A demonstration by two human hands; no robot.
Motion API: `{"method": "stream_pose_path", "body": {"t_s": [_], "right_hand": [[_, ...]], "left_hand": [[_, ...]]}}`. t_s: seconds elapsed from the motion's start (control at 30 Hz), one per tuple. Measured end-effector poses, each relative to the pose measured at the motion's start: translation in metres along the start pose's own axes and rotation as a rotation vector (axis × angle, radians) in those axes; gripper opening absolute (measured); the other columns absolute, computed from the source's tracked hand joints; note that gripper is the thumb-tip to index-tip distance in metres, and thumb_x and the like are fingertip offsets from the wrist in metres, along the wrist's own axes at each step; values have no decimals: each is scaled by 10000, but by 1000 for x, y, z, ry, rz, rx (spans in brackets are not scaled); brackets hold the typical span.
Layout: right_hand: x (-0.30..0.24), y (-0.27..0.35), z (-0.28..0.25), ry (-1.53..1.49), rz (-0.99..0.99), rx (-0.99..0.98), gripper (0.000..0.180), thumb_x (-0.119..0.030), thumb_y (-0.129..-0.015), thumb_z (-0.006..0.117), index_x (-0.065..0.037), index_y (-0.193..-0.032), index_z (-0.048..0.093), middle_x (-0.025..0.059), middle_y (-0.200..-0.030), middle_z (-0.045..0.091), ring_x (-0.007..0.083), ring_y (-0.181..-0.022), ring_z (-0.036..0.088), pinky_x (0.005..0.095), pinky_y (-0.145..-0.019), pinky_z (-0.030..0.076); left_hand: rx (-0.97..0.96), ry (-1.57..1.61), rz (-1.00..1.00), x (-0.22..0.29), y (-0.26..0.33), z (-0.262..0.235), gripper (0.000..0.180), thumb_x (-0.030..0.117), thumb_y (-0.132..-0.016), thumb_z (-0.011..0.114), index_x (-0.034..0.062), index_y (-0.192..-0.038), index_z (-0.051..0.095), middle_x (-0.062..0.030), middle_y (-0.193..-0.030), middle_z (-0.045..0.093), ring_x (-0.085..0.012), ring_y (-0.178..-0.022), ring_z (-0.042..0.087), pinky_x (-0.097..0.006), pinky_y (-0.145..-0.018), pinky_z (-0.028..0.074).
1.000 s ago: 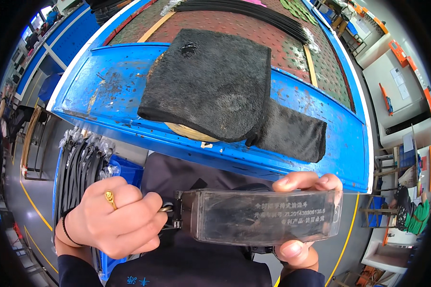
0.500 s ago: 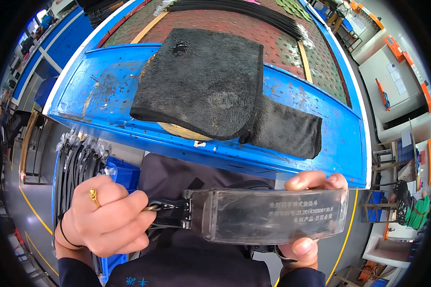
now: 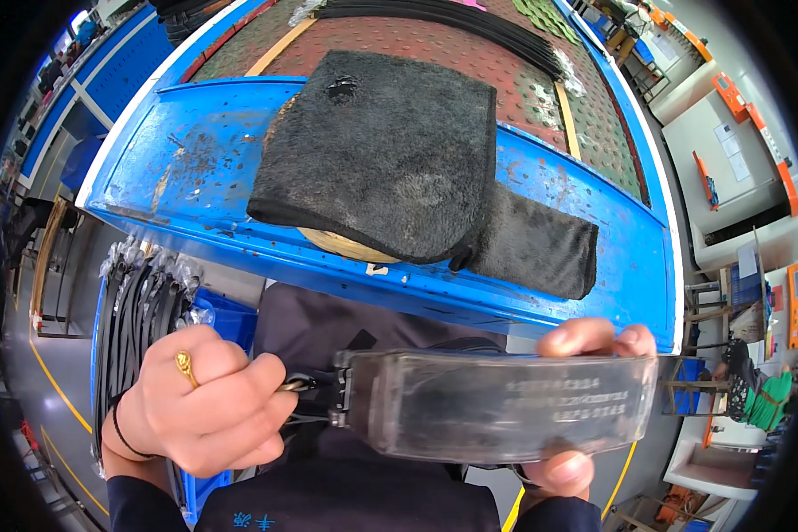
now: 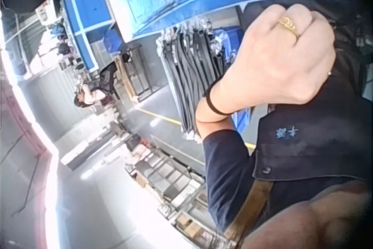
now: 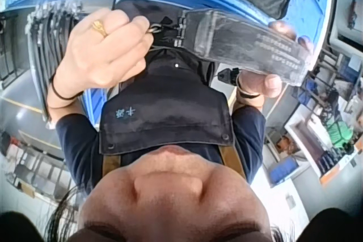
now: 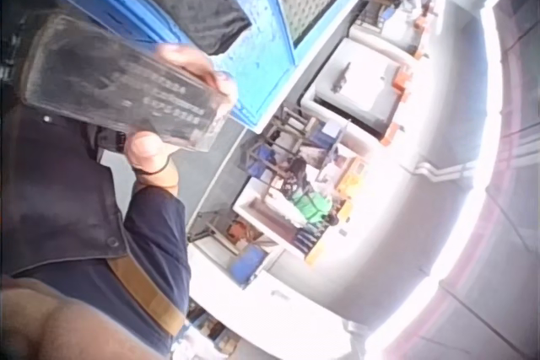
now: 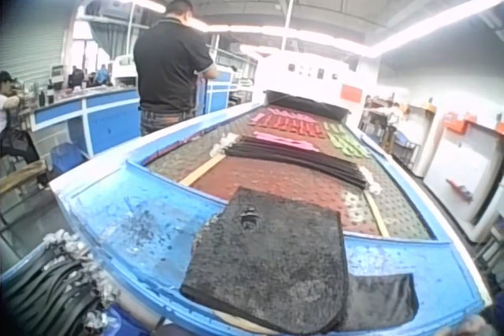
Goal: The person attaches metal buckles to black leather straps using a handheld stapler-like tool. They repeatedly pick up a strap, insert the buckle, and secure it with the tool, then place the finished item on a conveyor belt. The process is repetitive and performed one item at a time.
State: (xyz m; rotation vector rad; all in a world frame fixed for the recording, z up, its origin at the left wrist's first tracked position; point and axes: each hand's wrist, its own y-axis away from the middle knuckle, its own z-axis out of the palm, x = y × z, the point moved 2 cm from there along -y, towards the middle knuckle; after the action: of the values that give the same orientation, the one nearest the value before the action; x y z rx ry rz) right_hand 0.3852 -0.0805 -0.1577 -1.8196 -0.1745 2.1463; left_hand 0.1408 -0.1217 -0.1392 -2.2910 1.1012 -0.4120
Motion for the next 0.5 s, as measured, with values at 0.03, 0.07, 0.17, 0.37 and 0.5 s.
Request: {"method": "stream_pose_path", "body": {"t_s": [0.03,0.07,0.17,0.37,0.5], "right_hand": [[0,1,4,-4,26,-26,878,-489,-486,807,-146,-1162,364,82,-949,517,159,-841,488,298,-742,428],[-1,1,8,-8,52,-53,884,-495,-486,806,-139,-1162,362,89,-949,523,162,-843,494,299,-748,426],[3,1,9,-1,66,-107,864,-475,-508,773,-120,-1172,347,98,-966,496,170,-865,502,307,-748,458],[7,0,10,37,23,-174,811,-444,-575,708,-107,-1202,320,85,-994,417,169,-872,498,308,-733,515],[7,-2,5,3,27,-121,827,-455,-560,741,-106,-1191,334,103,-982,487,162,-843,499,291,-726,455]], "left_hand": [[-19,-9,10,0,1,-1,210,172,-512,605,40,-675,611,-65,-745,562,-134,-538,443,-232,-436,337],[-18,-19,4,0,1,-1,213,171,-510,606,40,-678,611,-64,-747,561,-134,-543,444,-232,-440,337],[-20,-44,-3,2,2,-1,222,170,-506,608,39,-685,613,-62,-750,559,-132,-555,445,-229,-451,337],[-16,-50,-1,1,5,-1,244,189,-491,601,40,-684,619,-60,-743,557,-134,-552,437,-228,-452,329],[-3,-60,7,0,6,-1,261,207,-481,595,41,-681,621,-64,-750,565,-137,-550,432,-229,-450,322]]}}
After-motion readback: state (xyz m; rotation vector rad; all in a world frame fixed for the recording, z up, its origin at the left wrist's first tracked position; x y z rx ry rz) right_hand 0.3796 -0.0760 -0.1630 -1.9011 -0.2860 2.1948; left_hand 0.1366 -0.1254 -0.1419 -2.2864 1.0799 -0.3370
